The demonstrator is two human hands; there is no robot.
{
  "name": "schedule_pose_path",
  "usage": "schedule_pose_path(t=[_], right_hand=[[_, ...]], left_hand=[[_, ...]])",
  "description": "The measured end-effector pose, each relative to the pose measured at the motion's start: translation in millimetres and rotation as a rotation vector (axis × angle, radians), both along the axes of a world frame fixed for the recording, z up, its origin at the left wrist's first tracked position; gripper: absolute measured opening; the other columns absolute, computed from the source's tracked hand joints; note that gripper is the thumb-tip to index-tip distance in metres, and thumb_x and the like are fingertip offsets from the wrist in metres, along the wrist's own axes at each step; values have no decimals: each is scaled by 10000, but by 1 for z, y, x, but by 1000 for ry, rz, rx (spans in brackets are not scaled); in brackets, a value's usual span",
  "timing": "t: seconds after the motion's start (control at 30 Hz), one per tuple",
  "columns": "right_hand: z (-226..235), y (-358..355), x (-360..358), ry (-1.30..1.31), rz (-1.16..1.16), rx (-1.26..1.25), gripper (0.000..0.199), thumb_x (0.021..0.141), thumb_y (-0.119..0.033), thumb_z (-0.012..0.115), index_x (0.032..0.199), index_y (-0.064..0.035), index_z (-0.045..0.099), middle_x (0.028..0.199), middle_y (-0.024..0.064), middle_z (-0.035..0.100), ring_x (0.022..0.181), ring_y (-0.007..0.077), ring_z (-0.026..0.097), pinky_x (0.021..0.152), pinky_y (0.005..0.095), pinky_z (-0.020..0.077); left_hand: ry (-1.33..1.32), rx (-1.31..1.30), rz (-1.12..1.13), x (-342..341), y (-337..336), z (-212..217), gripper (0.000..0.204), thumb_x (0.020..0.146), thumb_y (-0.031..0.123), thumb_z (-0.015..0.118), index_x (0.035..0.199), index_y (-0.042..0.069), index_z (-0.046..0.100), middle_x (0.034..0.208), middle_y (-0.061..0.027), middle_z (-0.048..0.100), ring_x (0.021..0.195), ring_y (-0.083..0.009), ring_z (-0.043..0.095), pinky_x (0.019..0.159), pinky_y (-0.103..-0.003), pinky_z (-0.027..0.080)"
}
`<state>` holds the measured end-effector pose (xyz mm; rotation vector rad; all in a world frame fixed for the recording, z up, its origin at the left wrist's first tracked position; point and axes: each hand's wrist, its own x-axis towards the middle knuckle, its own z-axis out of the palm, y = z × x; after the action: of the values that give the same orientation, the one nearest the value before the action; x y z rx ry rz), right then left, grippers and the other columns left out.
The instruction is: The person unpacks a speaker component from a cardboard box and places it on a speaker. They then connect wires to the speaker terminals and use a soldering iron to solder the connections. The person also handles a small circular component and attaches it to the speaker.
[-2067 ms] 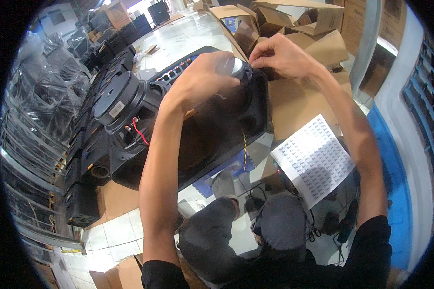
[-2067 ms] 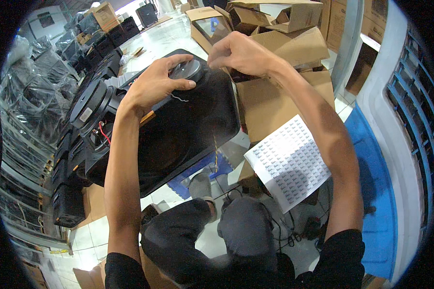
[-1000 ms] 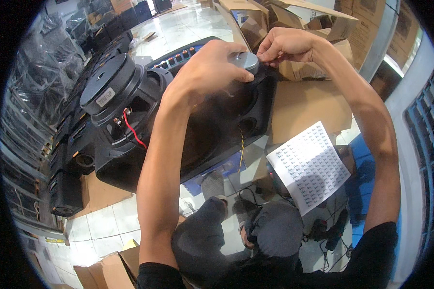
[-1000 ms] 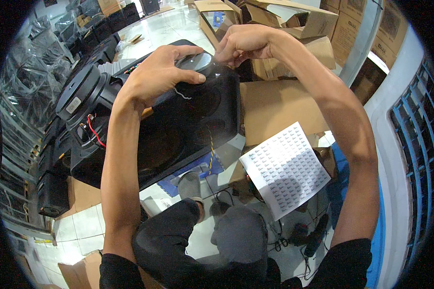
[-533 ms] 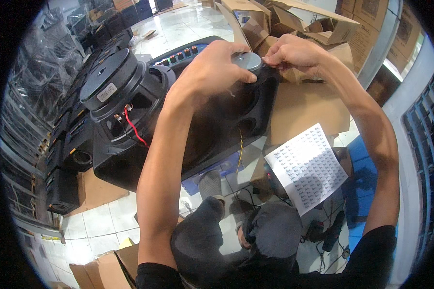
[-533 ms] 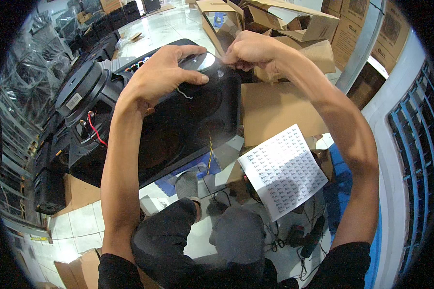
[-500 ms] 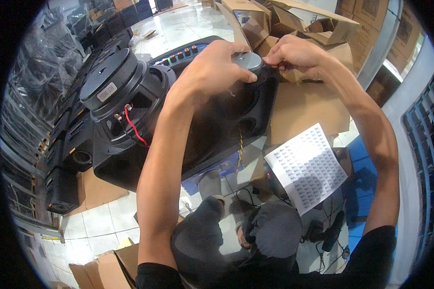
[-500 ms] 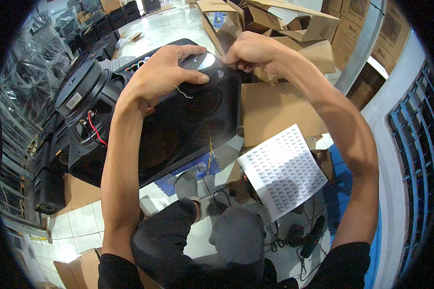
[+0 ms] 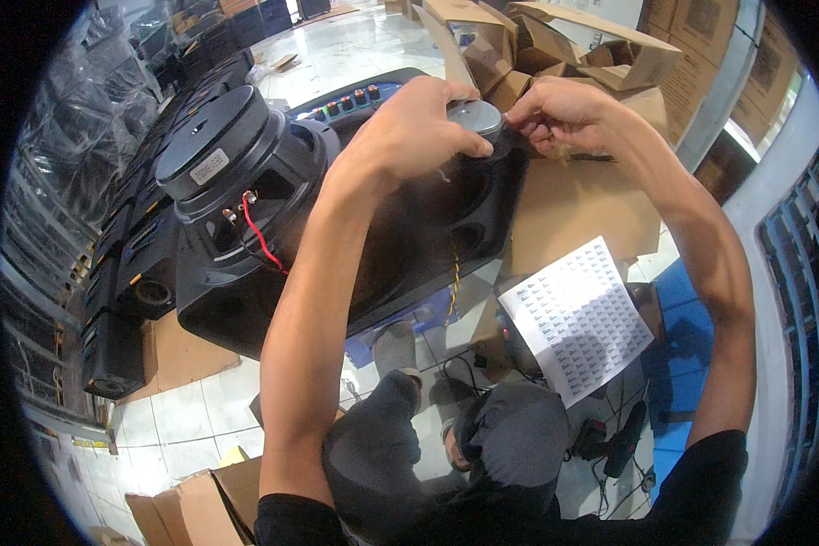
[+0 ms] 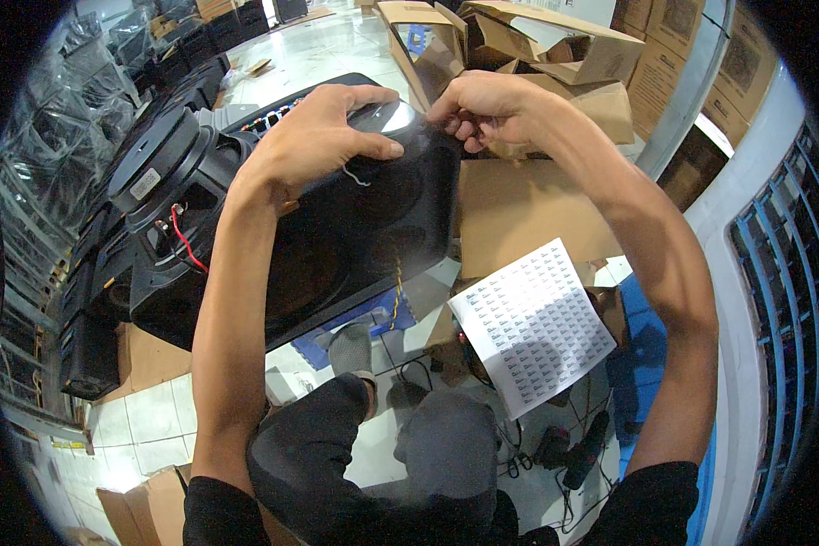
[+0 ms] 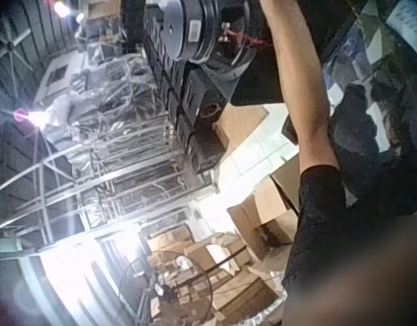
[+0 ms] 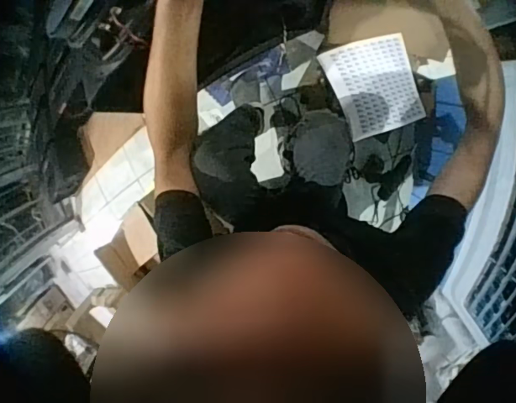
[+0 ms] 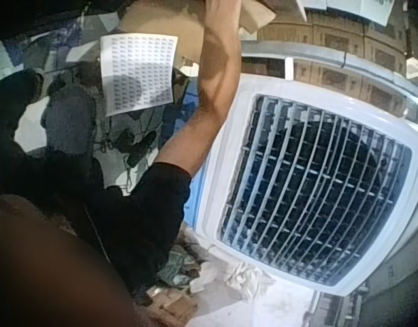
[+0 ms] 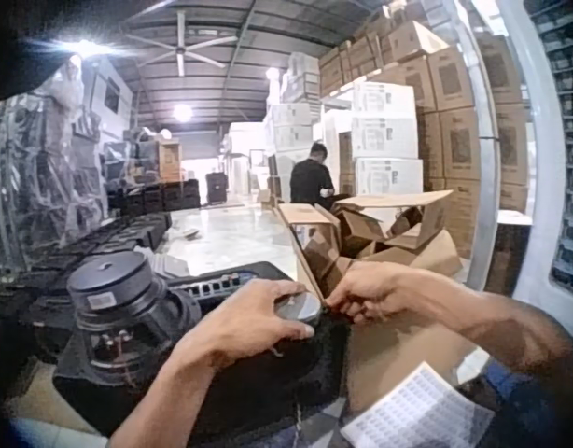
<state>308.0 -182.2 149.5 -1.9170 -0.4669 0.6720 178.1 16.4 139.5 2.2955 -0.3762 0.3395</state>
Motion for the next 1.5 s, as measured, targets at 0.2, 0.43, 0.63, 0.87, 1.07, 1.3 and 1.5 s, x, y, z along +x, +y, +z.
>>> schedule_pose_path(t=[0.2, 0.43, 0.63, 0.87, 1.07, 1.3, 1.5], right_hand=[[3, -6, -10, 46, 31, 40, 193, 950, -127, 655, 782, -40, 616, 684, -14, 492, 528, 73, 419, 477, 240, 385], [-26, -10, -45, -544, -34, 58, 232, 965, -169, 634, 827, 17, 621, 678, 15, 520, 614, 115, 504, 574, 288, 410], [-28, -14, -53, -1276, 90, -101, 216, 972, -153, 581, 911, 50, 626, 839, 178, 622, 805, 298, 628, 740, 400, 496], [-11, -19, -36, -1674, 417, -234, 155, 953, -123, 607, 945, 32, 615, 889, 174, 626, 864, 351, 623, 779, 428, 493], [3, -30, -27, -1323, 360, -106, 138, 919, -109, 664, 993, 3, 695, 968, 138, 678, 874, 332, 654, 771, 406, 520], [9, -25, -19, -1535, 606, -86, 229, 811, 24, 733, 1037, 28, 700, 981, 129, 693, 877, 299, 654, 762, 383, 525], [18, -18, -20, -1668, 711, -182, 247, 778, 54, 729, 1021, 21, 700, 944, 139, 677, 862, 311, 644, 766, 403, 523]], left_hand=[[-58, -125, 13, 2, -1, -7, 519, 709, 134, 795, 1156, -102, 677, 860, -195, 710, 763, -225, 645, 760, -337, 512], [-96, -141, 18, 6, 2, -11, 427, 699, 147, 792, 1034, -102, 702, 758, -147, 668, 678, -206, 593, 683, -340, 490], [-122, -121, -24, 8, 2, -9, 344, 683, 150, 792, 899, -102, 701, 685, -145, 636, 641, -212, 571, 639, -363, 476], [-140, -34, -5, 7, 0, -7, 359, 669, 150, 793, 897, -111, 700, 702, -196, 670, 665, -260, 639, 670, -381, 498], [-144, -69, -27, 7, 2, -7, 383, 670, 136, 800, 939, -122, 710, 763, -229, 698, 717, -270, 680, 711, -375, 518], [-132, -74, -30, 7, 3, -7, 411, 676, 135, 813, 983, -118, 714, 815, -244, 711, 774, -279, 700, 753, -370, 528], [-90, -53, -3, 6, 2, -5, 413, 675, 154, 823, 985, -98, 718, 824, -234, 709, 769, -289, 694, 752, -373, 530]])
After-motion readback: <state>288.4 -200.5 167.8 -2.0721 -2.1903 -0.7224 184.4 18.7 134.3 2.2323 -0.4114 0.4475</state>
